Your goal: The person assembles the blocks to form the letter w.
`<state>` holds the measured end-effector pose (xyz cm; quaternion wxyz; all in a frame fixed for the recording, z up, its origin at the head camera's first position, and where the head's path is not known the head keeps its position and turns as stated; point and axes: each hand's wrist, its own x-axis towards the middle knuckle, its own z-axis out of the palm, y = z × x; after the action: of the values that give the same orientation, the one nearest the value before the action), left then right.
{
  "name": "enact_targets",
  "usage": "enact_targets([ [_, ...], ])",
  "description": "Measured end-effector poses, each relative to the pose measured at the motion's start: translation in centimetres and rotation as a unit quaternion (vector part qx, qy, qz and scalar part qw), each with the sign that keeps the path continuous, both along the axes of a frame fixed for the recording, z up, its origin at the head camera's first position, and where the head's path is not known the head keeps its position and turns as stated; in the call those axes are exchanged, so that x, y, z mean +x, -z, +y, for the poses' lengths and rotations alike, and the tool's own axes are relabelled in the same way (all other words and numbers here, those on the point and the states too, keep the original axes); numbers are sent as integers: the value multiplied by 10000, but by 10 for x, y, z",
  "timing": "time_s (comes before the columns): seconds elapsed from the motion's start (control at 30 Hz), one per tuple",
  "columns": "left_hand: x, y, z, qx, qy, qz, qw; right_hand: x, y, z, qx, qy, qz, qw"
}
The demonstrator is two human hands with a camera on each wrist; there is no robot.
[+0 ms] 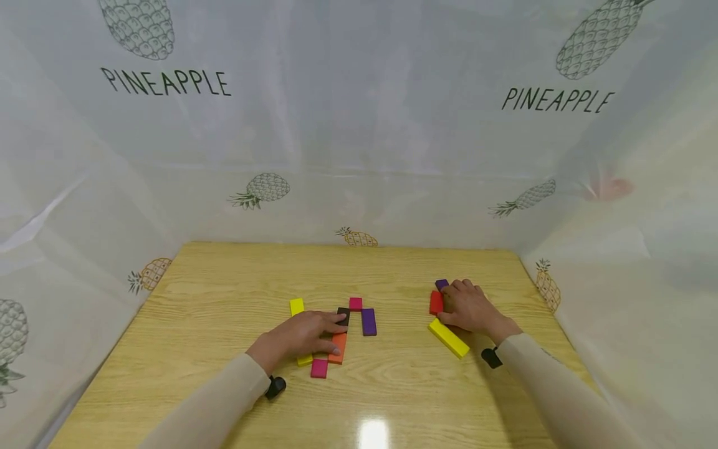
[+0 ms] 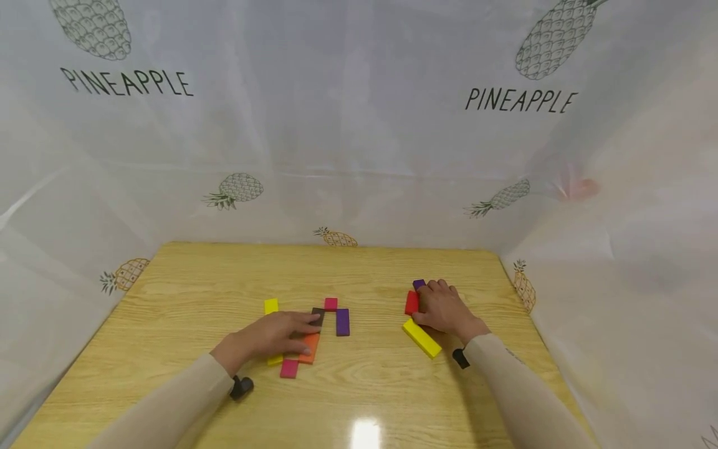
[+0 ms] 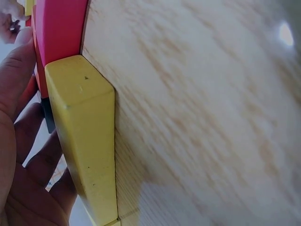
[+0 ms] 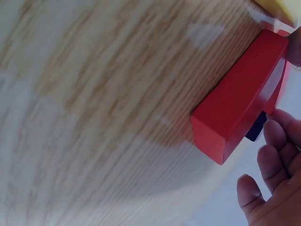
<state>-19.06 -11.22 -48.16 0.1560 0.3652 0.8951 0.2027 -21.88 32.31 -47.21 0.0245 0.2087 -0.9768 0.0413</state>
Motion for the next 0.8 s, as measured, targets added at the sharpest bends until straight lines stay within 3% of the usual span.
enact_targets([
  [0.27, 0, 1, 0, -20, -1, 20, 10000, 0, -1, -1, -19, -79, 187, 9998],
  [0.57, 6, -5, 3, 88, 7, -104, 9999, 2, -4, -2, -125, -117, 350, 9992],
  [0.8, 2, -4, 2, -13, 30, 74, 10000, 1, -9, -7, -160, -253, 545, 9981],
])
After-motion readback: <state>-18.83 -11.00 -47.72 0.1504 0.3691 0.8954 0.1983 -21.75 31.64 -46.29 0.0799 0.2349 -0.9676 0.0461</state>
